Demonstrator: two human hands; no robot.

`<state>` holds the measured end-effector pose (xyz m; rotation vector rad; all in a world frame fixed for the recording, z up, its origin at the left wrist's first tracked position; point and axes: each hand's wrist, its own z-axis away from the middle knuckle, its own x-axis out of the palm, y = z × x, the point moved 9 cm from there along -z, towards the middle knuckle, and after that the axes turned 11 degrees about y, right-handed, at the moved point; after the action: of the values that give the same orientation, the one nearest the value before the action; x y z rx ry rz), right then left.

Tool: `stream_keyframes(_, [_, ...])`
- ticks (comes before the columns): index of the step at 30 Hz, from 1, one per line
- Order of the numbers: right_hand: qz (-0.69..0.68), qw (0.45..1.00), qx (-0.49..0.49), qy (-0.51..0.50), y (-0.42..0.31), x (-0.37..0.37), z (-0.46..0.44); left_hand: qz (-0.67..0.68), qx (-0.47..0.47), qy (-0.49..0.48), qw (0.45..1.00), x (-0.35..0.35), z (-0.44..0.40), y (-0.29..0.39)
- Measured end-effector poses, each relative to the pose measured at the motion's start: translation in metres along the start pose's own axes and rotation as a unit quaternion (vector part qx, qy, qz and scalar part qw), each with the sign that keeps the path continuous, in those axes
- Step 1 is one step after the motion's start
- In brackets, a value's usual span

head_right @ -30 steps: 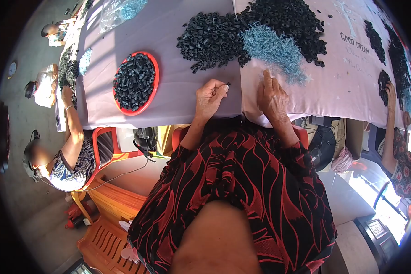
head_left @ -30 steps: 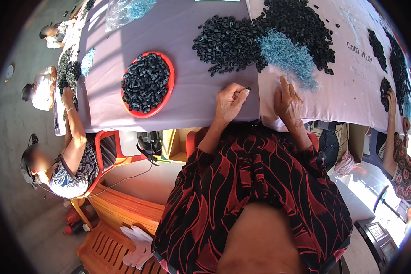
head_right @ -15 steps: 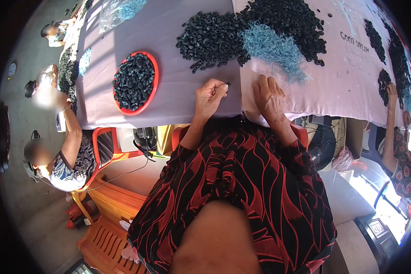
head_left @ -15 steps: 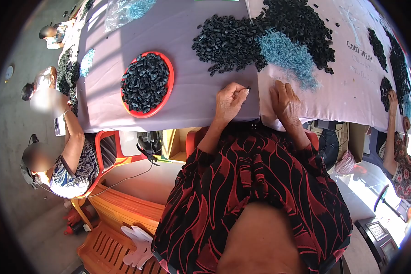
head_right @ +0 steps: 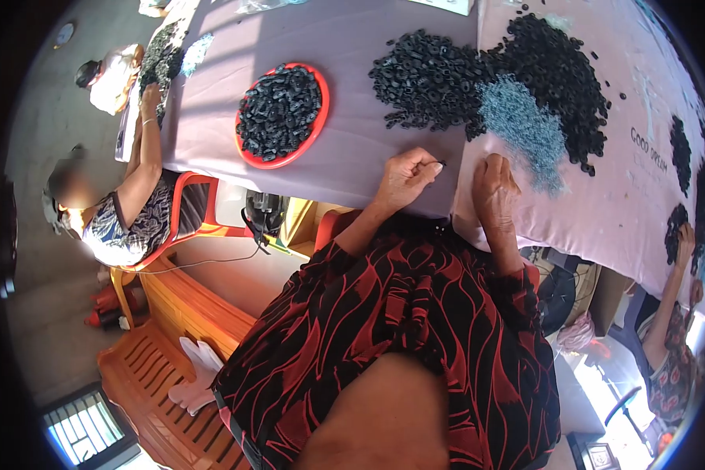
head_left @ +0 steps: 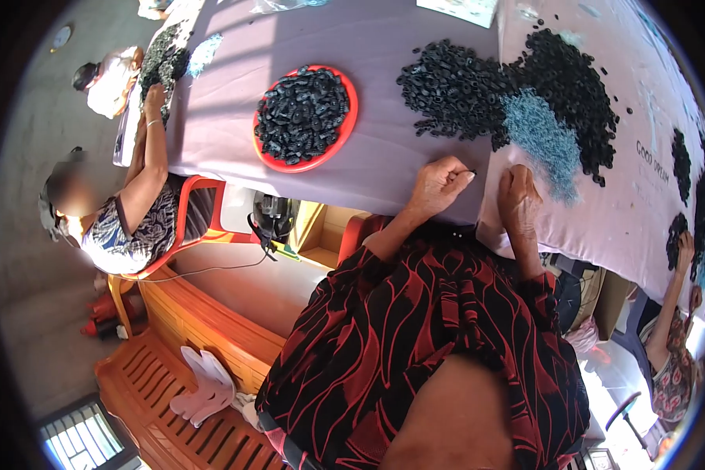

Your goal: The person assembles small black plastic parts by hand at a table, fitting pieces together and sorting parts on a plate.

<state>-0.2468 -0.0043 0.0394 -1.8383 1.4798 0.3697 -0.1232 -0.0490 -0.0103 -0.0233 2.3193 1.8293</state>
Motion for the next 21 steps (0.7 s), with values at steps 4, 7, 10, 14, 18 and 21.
stream_keyframes(4, [-0.017,0.999,0.028,-0.017,0.002,0.002,-0.001,-0.009,0.013,-0.001,1.0,0.001,-0.001,0.004])
stream_keyframes(7, [-0.038,0.999,0.027,-0.018,0.0,0.002,-0.005,-0.014,0.015,-0.001,1.0,0.001,-0.001,0.003])
stream_keyframes(10, [0.0,0.999,0.017,-0.037,0.0,0.011,-0.005,-0.018,0.017,-0.003,1.0,0.0,-0.001,0.002])
stream_keyframes(14, [-0.011,0.999,0.012,-0.031,0.001,0.013,-0.008,-0.03,0.021,0.006,0.999,0.002,-0.002,-0.002])
stream_keyframes(18, [-0.005,1.0,-0.014,-0.012,0.002,0.013,-0.005,-0.044,0.017,-0.002,0.999,0.004,-0.002,-0.002])
stream_keyframes(21, [0.024,0.997,-0.032,-0.062,0.001,0.024,-0.005,-0.046,0.022,0.0,0.999,0.004,-0.002,0.001])
